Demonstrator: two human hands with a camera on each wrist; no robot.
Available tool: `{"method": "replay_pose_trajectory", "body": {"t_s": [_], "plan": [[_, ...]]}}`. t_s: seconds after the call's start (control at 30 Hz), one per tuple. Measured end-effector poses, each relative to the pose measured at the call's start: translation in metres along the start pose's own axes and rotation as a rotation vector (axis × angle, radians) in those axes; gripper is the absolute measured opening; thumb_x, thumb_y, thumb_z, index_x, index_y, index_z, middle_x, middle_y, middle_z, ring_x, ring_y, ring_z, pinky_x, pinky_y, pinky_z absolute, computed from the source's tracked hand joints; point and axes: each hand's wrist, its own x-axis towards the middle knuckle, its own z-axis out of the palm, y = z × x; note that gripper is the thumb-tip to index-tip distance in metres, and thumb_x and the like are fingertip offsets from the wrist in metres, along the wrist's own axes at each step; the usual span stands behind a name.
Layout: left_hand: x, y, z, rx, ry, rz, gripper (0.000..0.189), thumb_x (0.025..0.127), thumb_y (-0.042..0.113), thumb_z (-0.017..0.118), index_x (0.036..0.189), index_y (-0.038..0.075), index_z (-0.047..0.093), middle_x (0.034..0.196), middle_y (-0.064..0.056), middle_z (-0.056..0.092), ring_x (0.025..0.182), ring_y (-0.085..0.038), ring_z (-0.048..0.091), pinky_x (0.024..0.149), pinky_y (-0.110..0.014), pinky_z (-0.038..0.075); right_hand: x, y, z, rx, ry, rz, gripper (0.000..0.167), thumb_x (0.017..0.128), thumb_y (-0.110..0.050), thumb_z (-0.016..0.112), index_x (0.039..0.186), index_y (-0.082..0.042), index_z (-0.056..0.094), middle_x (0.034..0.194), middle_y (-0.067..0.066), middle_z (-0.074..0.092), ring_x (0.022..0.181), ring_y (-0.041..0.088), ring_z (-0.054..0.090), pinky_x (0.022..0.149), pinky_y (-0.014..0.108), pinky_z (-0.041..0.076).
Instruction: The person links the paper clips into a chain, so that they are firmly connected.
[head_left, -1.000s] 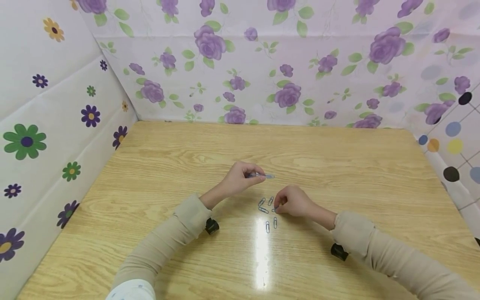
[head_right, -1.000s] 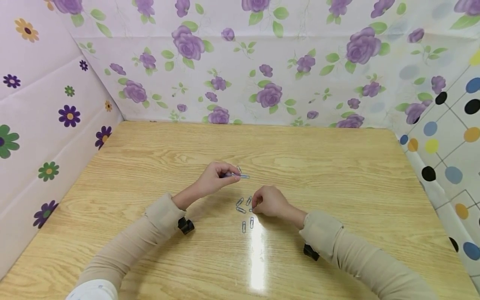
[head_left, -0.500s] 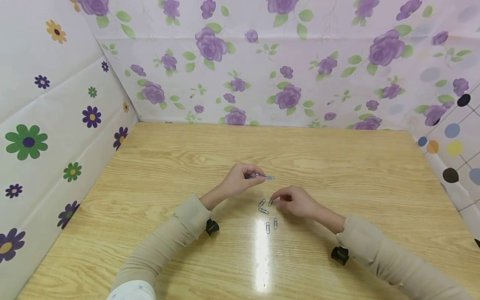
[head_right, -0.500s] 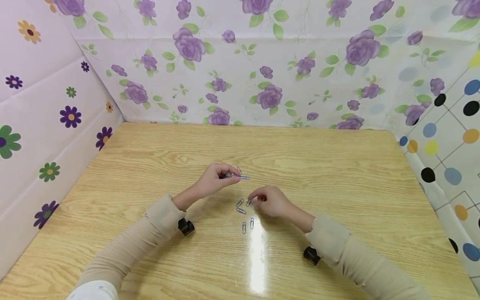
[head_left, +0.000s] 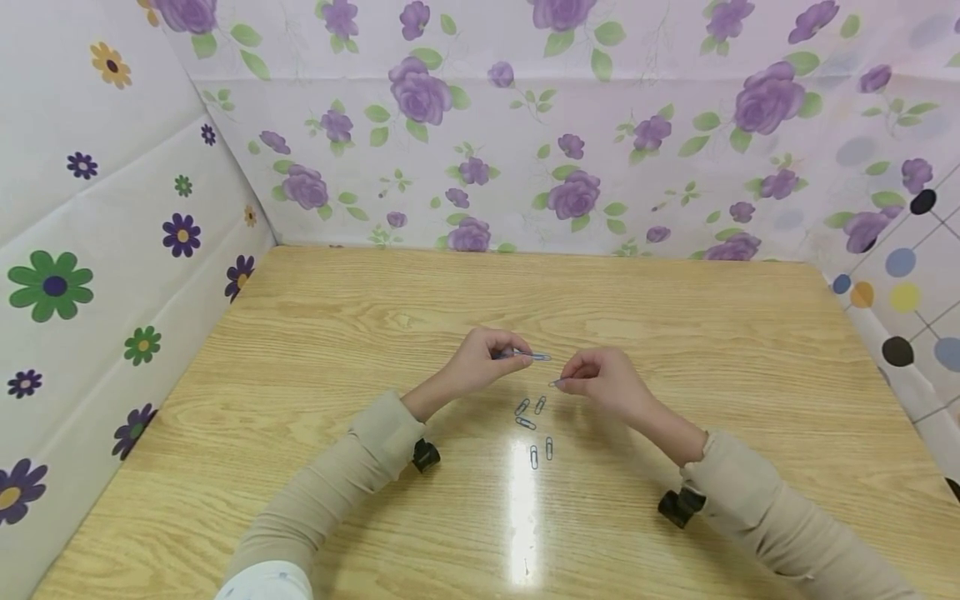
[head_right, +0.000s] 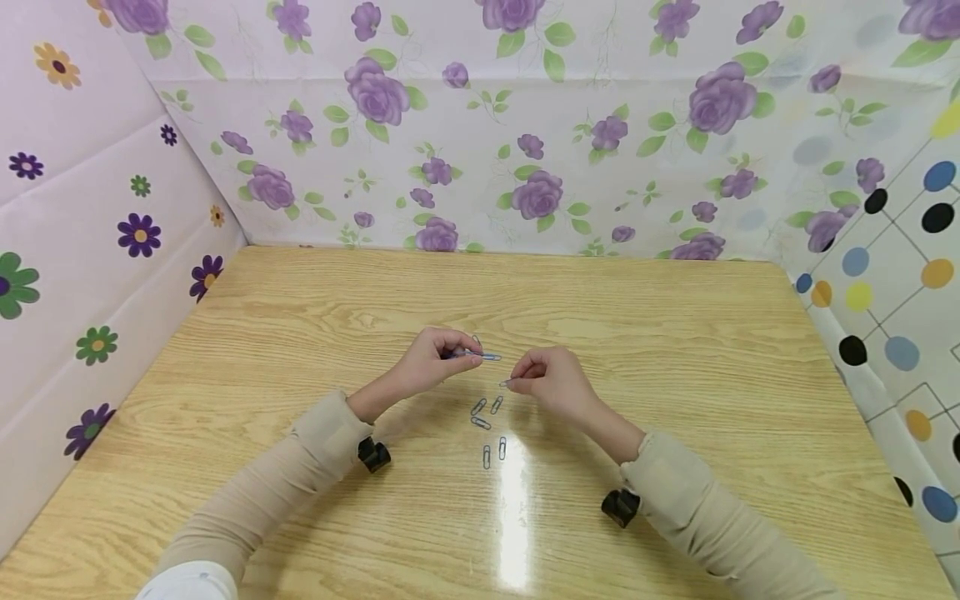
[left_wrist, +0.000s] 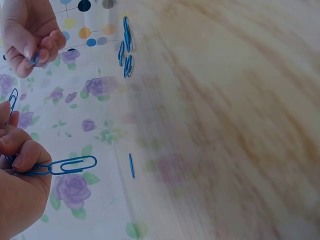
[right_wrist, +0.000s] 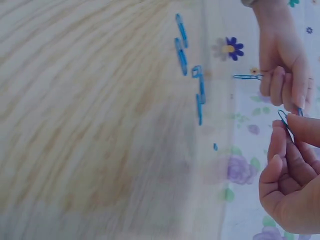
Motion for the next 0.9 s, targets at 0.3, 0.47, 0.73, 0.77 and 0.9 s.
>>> {"method": "replay_pose_trajectory", "body": {"t_s": [0.3, 0.47, 0.73, 0.77, 0.9], "plan": [[-0.007, 0.025, -0.002, 0.0, -0.019, 0.007, 0.011, 0.085, 0.003, 0.061, 0.09, -0.006, 0.065, 0.057, 0.001, 0.045, 0.049, -0.006, 0.034, 0.046, -0.018, 0.028, 0.004, -0.005, 0.001, 0.178, 0.088, -0.047, 0.014, 0.079, -0.011, 0.071, 0.083, 0.001, 0.066, 0.082, 0.009, 0.064, 0.073, 0.024, 0.06, 0.066, 0.04, 0.051], [-0.006, 0.025, 0.0, -0.006, -0.034, 0.012, 0.012, 0.085, 0.004, 0.061, 0.091, -0.007, 0.065, 0.058, -0.001, 0.046, 0.049, -0.007, 0.034, 0.046, -0.018, 0.028, 0.007, -0.006, 0.006, 0.198, 0.127, -0.06, 0.014, 0.08, -0.011, 0.07, 0.084, 0.001, 0.065, 0.082, 0.009, 0.063, 0.07, 0.02, 0.059, 0.063, 0.035, 0.05], [0.002, 0.0, 0.003, -0.029, -0.016, -0.011, 0.014, 0.086, 0.011, 0.063, 0.092, -0.001, 0.067, 0.057, -0.001, 0.044, 0.048, -0.009, 0.033, 0.045, -0.019, 0.026, 0.008, -0.012, 0.009, 0.178, 0.175, -0.05, 0.011, 0.08, -0.006, 0.069, 0.081, 0.003, 0.062, 0.077, 0.008, 0.062, 0.064, 0.014, 0.054, 0.055, 0.022, 0.044], [0.003, -0.004, 0.004, -0.027, -0.015, -0.007, 0.014, 0.086, 0.012, 0.063, 0.092, 0.0, 0.067, 0.056, 0.001, 0.044, 0.048, -0.009, 0.033, 0.045, -0.019, 0.026, 0.009, -0.009, 0.01, 0.177, 0.178, -0.049, 0.012, 0.08, -0.007, 0.07, 0.08, 0.002, 0.062, 0.077, 0.008, 0.062, 0.063, 0.014, 0.054, 0.054, 0.022, 0.044], [0.003, -0.006, 0.005, -0.014, -0.018, 0.019, 0.013, 0.087, 0.011, 0.062, 0.091, 0.0, 0.067, 0.055, 0.001, 0.043, 0.047, -0.009, 0.033, 0.044, -0.02, 0.026, 0.008, -0.008, 0.01, 0.156, 0.187, -0.061, 0.011, 0.079, -0.008, 0.07, 0.078, -0.001, 0.062, 0.075, 0.007, 0.061, 0.061, 0.014, 0.053, 0.052, 0.022, 0.043]]}}
